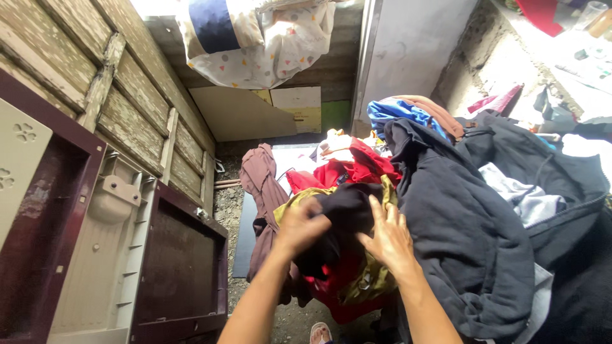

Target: The person picks up various garments from a pile, folds them, places them on hangers, and hangs them in a wardrobe. The person handles a dark shirt, a red polo, a light-colored top, and a dark hoodie, placing each on a hanger and into the closet.

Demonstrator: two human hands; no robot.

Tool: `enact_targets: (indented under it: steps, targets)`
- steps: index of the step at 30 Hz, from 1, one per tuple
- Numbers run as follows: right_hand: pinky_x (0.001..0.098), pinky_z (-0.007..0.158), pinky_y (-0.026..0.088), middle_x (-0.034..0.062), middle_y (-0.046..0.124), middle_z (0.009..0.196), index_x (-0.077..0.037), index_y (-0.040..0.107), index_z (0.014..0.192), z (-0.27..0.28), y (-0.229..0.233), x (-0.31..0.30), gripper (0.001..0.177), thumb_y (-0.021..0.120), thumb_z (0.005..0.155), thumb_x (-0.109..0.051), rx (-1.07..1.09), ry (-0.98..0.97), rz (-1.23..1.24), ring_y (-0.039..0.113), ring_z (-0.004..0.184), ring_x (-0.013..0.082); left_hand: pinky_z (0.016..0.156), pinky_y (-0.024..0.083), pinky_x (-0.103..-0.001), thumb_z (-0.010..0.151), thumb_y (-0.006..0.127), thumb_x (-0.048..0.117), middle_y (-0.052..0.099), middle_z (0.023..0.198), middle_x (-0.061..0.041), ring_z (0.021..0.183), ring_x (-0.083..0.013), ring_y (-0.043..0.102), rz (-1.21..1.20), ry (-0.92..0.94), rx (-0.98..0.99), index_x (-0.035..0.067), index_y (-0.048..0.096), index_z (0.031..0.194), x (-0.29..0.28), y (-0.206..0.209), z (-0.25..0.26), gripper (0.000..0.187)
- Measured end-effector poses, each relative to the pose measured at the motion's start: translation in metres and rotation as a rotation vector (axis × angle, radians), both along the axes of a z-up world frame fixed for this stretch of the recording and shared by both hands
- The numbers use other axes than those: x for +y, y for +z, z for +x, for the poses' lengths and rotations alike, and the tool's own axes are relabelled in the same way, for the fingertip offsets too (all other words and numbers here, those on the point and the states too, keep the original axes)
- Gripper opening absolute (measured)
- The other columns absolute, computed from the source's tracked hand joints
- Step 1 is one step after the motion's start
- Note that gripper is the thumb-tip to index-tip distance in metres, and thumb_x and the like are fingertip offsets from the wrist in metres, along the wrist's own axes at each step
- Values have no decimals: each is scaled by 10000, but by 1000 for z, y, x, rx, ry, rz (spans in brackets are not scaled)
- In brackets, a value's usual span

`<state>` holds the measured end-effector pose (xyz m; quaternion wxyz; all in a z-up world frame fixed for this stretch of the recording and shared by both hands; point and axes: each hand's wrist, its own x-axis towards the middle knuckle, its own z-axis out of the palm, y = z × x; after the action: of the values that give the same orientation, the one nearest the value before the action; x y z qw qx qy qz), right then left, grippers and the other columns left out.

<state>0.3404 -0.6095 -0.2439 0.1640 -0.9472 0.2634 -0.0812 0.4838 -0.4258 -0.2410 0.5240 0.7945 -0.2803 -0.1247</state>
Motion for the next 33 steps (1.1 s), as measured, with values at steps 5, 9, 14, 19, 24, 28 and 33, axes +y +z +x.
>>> enact_targets:
  steps: [5, 9, 14, 19, 24, 28, 33]
  targets:
    - [514, 927, 518, 213, 629, 1268, -205, 401, 1558, 3, -10, -6, 844, 668, 772, -50, 9, -62, 59, 634, 1042, 453, 692, 502, -364, 805, 740, 265, 633, 775, -99, 727, -232, 628, 13, 425, 21, 107, 590, 904, 32, 11, 56, 239]
    - [448, 909, 572, 211, 747, 1126, -184, 616, 1362, 3, 5, -19, 494, 602, 874, -113, 14, -227, 523, 736, 975, 328, 870, 517, -479, 833, 737, 305, 716, 1049, -119, 976, -360, 681, 529, 367, -138, 174, 624, 1093, 35, 10, 62, 312]
    - [460, 975, 541, 226, 689, 1236, 30, 628, 1291, -15, 52, -38, 583, 406, 754, 80, -713, -69, 1339, 695, 1054, 328, 1043, 478, -525, 775, 790, 374, 407, 1473, -208, 1332, -416, 461, 627, 176, -125, 221, 560, 1330, 13, 2, 20, 620]
    - [483, 1079, 502, 171, 651, 1306, 6, 581, 1360, -42, 109, -55, 630, 371, 767, 45, -1045, -50, 1538, 648, 1181, 306, 1031, 238, -780, 776, 847, 434, 128, 1605, -332, 1465, -542, 179, 655, 103, -318, 167, 438, 1472, -8, 26, -22, 850]
    - [509, 1085, 493, 187, 663, 1303, 7, 588, 1397, -60, 144, -42, 581, 412, 843, -2, -1117, -6, 1630, 643, 1196, 329, 1070, 217, -751, 740, 873, 373, 339, 1591, -229, 1458, -471, 299, 105, -317, -407, 85, 504, 1402, -40, 34, -58, 811]
    - [489, 1148, 461, 150, 646, 1346, -20, 588, 1405, -79, 155, -41, 507, 447, 918, -1, -1223, -43, 1478, 622, 1253, 291, 1225, 365, -630, 859, 766, 249, 659, 1281, -71, 1301, -308, 607, 0, -356, -279, 133, 624, 1339, -46, 21, -61, 514]
    - [494, 1259, 451, 125, 638, 1398, -17, 616, 1411, -116, 138, -59, 451, 470, 986, 21, -1513, 17, 1439, 621, 1343, 296, 1127, 305, -673, 733, 812, 258, 596, 1224, -72, 1252, -307, 544, 307, -176, -546, 138, 655, 1150, -31, -2, -48, 461]
